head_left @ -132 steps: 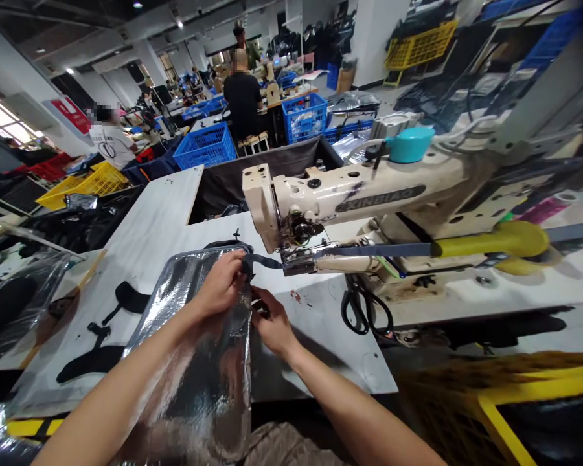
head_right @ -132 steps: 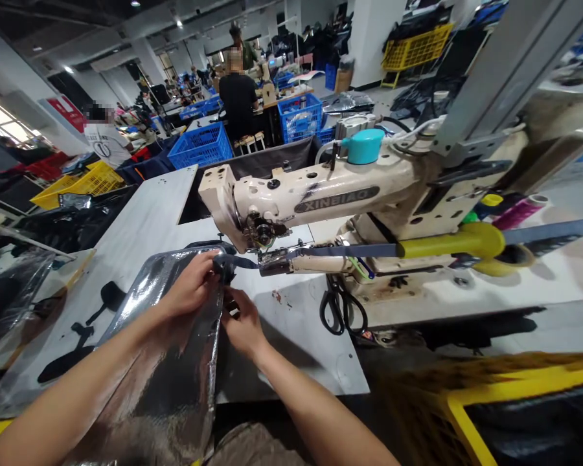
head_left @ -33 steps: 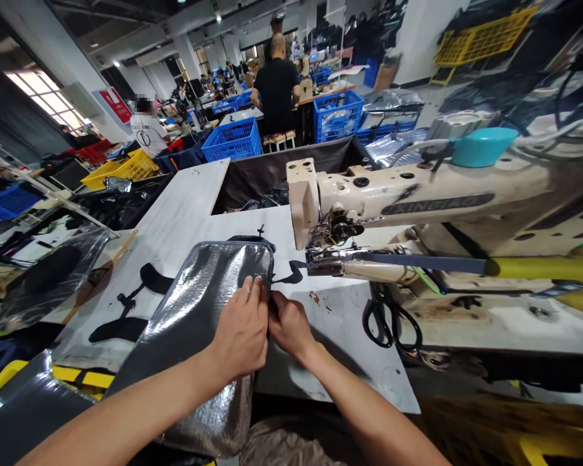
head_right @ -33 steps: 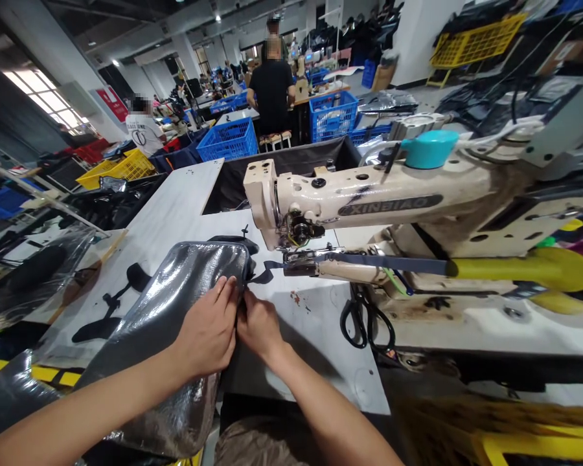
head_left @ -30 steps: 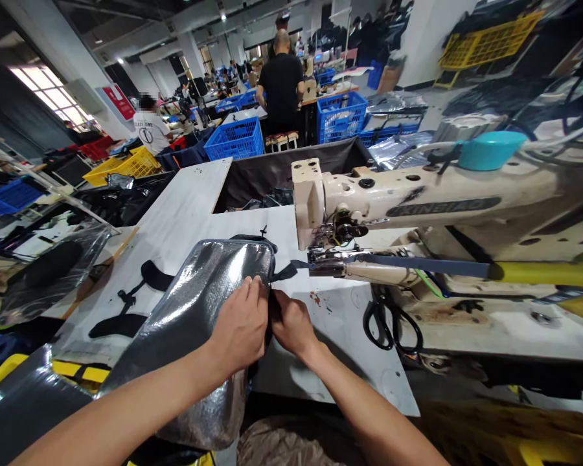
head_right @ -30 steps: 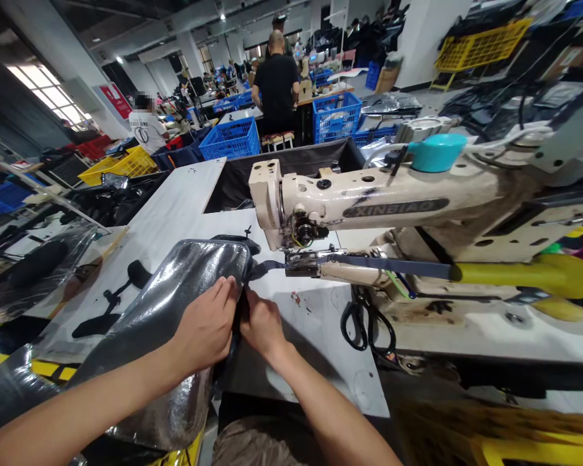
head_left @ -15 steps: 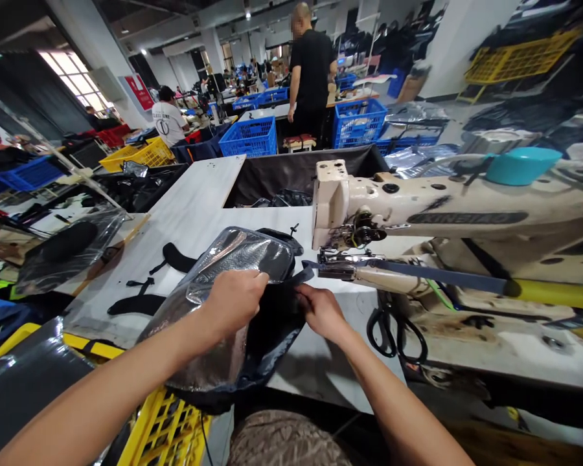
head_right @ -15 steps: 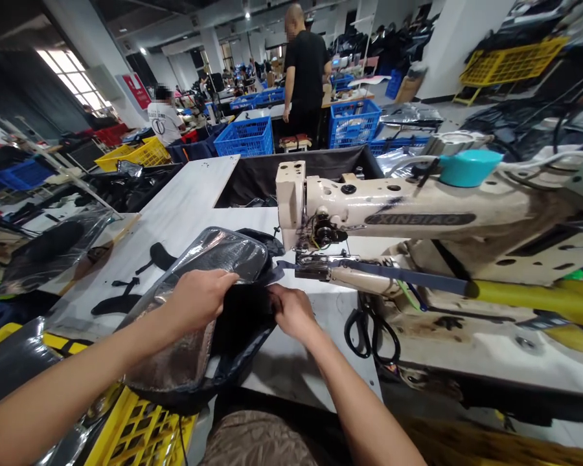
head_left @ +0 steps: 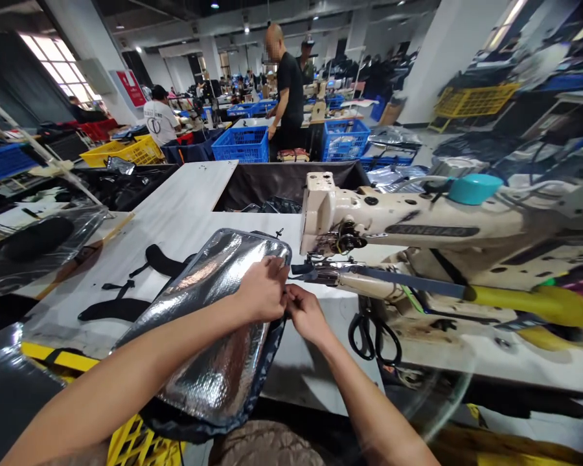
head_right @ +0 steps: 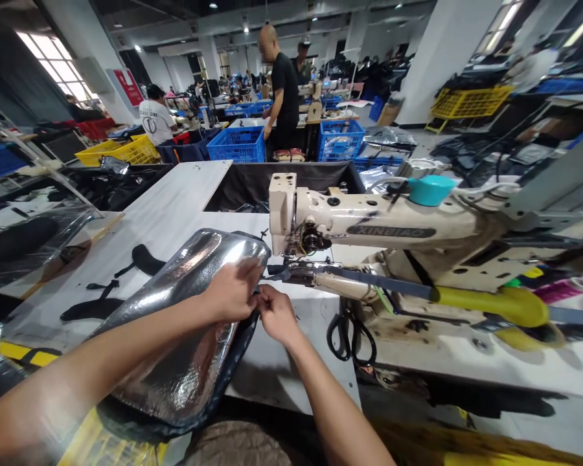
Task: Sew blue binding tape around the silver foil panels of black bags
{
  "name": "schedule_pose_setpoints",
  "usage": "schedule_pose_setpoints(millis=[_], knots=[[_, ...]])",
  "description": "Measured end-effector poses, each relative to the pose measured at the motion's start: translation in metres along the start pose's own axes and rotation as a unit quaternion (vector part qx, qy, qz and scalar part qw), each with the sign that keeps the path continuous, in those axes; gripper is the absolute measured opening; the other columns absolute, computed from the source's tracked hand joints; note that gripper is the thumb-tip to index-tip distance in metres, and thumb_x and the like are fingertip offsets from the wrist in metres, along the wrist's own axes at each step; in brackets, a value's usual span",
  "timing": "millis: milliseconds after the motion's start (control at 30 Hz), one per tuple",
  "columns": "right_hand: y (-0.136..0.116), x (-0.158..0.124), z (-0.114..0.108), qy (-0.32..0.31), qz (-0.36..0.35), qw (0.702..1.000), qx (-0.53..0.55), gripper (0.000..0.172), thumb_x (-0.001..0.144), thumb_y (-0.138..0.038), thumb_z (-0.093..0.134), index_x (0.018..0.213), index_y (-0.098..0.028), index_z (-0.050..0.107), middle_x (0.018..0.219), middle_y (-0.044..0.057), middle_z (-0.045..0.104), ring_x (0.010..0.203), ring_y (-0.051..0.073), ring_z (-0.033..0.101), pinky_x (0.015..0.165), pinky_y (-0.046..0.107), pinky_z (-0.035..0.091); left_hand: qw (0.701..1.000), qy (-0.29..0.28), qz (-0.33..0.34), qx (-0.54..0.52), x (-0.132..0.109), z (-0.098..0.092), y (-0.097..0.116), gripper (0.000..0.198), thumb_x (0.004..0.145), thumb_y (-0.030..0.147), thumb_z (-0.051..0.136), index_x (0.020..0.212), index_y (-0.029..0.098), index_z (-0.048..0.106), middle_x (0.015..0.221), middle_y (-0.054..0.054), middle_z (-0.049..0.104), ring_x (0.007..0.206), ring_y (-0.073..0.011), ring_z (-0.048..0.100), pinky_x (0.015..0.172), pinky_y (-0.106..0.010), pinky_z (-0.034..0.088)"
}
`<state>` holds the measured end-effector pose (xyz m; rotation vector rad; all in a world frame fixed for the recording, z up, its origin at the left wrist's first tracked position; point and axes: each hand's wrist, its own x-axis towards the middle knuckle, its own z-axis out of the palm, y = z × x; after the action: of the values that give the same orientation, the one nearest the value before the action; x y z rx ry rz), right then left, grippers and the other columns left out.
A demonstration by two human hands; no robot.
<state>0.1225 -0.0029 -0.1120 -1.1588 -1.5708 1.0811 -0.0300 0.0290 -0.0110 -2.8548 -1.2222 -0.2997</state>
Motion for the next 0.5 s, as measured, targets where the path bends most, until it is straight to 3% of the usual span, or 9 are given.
schedule_pose_setpoints(millis=[67, 167, 233, 300, 367, 433, 500], knots=[[-0.004, -0.004, -0.004, -0.009, -0.014, 0.999, -0.028, 0.017, 0.094, -0.03, 0.052, 0.079, -0.022, 0.053, 0.067, -0.002, 0.053, 0.066, 0.016, 0.049, 0.06, 0.027, 0.039, 0.997, 0.023, 0.072, -0.023, 0.007, 0.011, -0.011, 0.047, 0.077, 0.022, 0.063, 0.123, 0.014, 0.063, 0.141, -0.021, 0.06, 0.137, -0.0383, 0.052, 0.116, -0.055, 0.043], [-0.008, -0.015, -0.03, -0.018, -0.027, 0.996, -0.087, 0.019, 0.098, -0.039, 0.058, 0.095, -0.022, 0.066, 0.081, 0.003, 0.069, 0.07, 0.02, 0.058, 0.067, 0.031, 0.046, 0.988, 0.011, 0.145, -0.046, 0.014, 0.02, -0.03, 0.046, 0.076, 0.016, 0.06, 0.122, 0.015, 0.064, 0.138, -0.017, 0.064, 0.138, -0.034, 0.053, 0.123, -0.054, 0.037], [-0.01, -0.022, -0.059, 0.051, -0.045, 0.979, -0.192, 0.028, 0.1, -0.042, 0.057, 0.115, -0.022, 0.069, 0.105, 0.01, 0.076, 0.074, 0.023, 0.064, 0.072, 0.035, 0.05, 0.99, -0.003, 0.134, -0.045, 0.015, 0.02, -0.044, 0.043, 0.072, 0.012, 0.06, 0.114, 0.016, 0.067, 0.129, -0.015, 0.069, 0.136, -0.0355, 0.055, 0.121, -0.055, 0.039], [-0.011, -0.026, -0.094, 0.167, -0.071, 0.927, -0.329, 0.039, 0.102, -0.043, 0.054, 0.132, -0.02, 0.064, 0.126, 0.015, 0.072, 0.082, 0.025, 0.069, 0.073, 0.035, 0.053, 0.994, -0.015, 0.101, -0.038, 0.014, 0.017, -0.058, 0.044, 0.068, 0.01, 0.062, 0.111, 0.017, 0.068, 0.128, -0.014, 0.069, 0.139, -0.039, 0.051, 0.119, -0.057, 0.041], [-0.011, -0.025, -0.127, 0.235, -0.084, 0.861, -0.443, 0.044, 0.103, -0.043, 0.052, 0.137, -0.017, 0.06, 0.134, 0.017, 0.068, 0.093, 0.027, 0.072, 0.07, 0.034, 0.053, 0.996, -0.029, 0.076, -0.033, 0.012, 0.013, -0.072, 0.048, 0.067, 0.011, 0.064, 0.114, 0.017, 0.067, 0.13, -0.013, 0.069, 0.143, -0.0411, 0.046, 0.12, -0.058, 0.04], [-0.011, -0.02, -0.153, 0.231, -0.075, 0.815, -0.526, 0.043, 0.103, -0.044, 0.053, 0.135, -0.015, 0.061, 0.133, 0.017, 0.068, 0.096, 0.028, 0.072, 0.064, 0.032, 0.05, 0.997, -0.041, 0.055, -0.033, 0.011, 0.009, -0.084, 0.05, 0.069, 0.013, 0.066, 0.118, 0.017, 0.065, 0.128, -0.013, 0.069, 0.144, -0.0419, 0.045, 0.119, -0.059, 0.04], [-0.01, -0.014, -0.171, 0.199, -0.054, 0.788, -0.58, 0.037, 0.103, -0.042, 0.054, 0.125, -0.015, 0.067, 0.123, 0.016, 0.072, 0.088, 0.026, 0.072, 0.059, 0.031, 0.046, 0.997, -0.051, 0.036, -0.035, 0.012, 0.007, -0.094, 0.04, 0.075, 0.02, 0.069, 0.115, 0.018, 0.066, 0.124, -0.013, 0.071, 0.145, -0.0426, 0.043, 0.117, -0.06, 0.04]])
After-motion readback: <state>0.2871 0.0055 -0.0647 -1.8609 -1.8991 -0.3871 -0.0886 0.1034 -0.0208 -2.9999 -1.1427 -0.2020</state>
